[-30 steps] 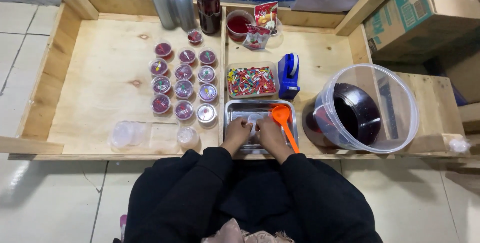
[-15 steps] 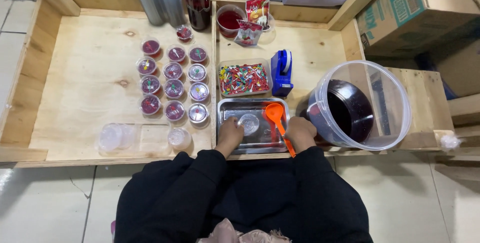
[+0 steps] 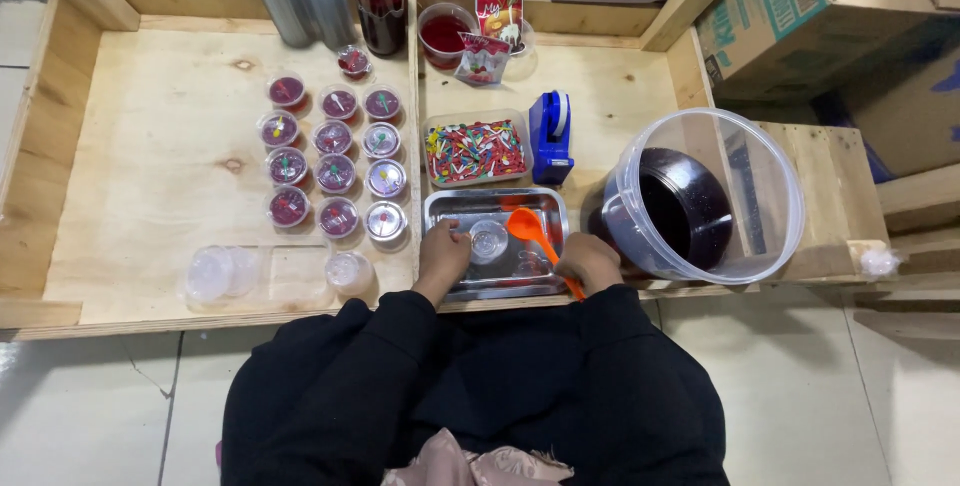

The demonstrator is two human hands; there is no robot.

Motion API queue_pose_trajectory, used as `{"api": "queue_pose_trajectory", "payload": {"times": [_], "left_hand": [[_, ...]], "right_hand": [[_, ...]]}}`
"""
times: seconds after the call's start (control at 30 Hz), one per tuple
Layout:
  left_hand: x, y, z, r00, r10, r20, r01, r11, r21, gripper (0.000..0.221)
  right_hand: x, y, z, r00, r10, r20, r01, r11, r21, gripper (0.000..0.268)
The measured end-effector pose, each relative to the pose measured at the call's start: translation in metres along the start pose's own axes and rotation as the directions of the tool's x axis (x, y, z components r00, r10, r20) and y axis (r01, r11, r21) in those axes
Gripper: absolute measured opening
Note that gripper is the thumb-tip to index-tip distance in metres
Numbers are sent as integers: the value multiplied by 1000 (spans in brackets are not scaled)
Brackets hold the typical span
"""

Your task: The person packages small food items into plastic cups, sealing them with tape and adding liquid with a ladle.

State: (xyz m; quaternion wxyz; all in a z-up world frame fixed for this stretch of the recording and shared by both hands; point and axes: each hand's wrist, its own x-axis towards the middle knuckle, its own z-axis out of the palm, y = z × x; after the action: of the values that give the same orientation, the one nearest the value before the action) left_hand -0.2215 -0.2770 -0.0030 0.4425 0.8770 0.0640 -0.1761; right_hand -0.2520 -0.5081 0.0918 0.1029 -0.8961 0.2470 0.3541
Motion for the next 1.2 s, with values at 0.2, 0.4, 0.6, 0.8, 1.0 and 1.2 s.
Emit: {"api": "queue_pose_trajectory", "payload": {"times": [0.2, 0.4, 0.6, 0.8, 1.0, 1.2], "left_hand": [[-35, 40, -22, 984, 177, -20, -177, 984, -15, 36], [-72, 74, -24, 827, 561, -42, -561, 828, 23, 39], [-87, 90, -38, 648, 740, -180, -715, 672, 192, 32], [-64, 81, -43, 559, 770, -308, -714, 636, 294, 27], [-54, 82, -59, 487, 748, -451, -631, 658, 410, 25], [-42, 76, -62, 408, 787, -463, -615, 612, 497, 48]], "right_hand": [[-15, -3, -9, 986, -91, -140, 109, 986, 127, 44], [-49, -5, -18, 930, -173, -325, 258, 936, 239, 30], [-107, -23, -34, 902, -354, -247, 432, 743, 512, 20], [-77, -19, -11, 842, -413, -346, 491, 325, 808, 33], [-112, -46, -21, 790, -334, -514, 459, -233, 857, 41], [-134, -81, 6, 599, -292, -745, 733, -174, 657, 40]]}}
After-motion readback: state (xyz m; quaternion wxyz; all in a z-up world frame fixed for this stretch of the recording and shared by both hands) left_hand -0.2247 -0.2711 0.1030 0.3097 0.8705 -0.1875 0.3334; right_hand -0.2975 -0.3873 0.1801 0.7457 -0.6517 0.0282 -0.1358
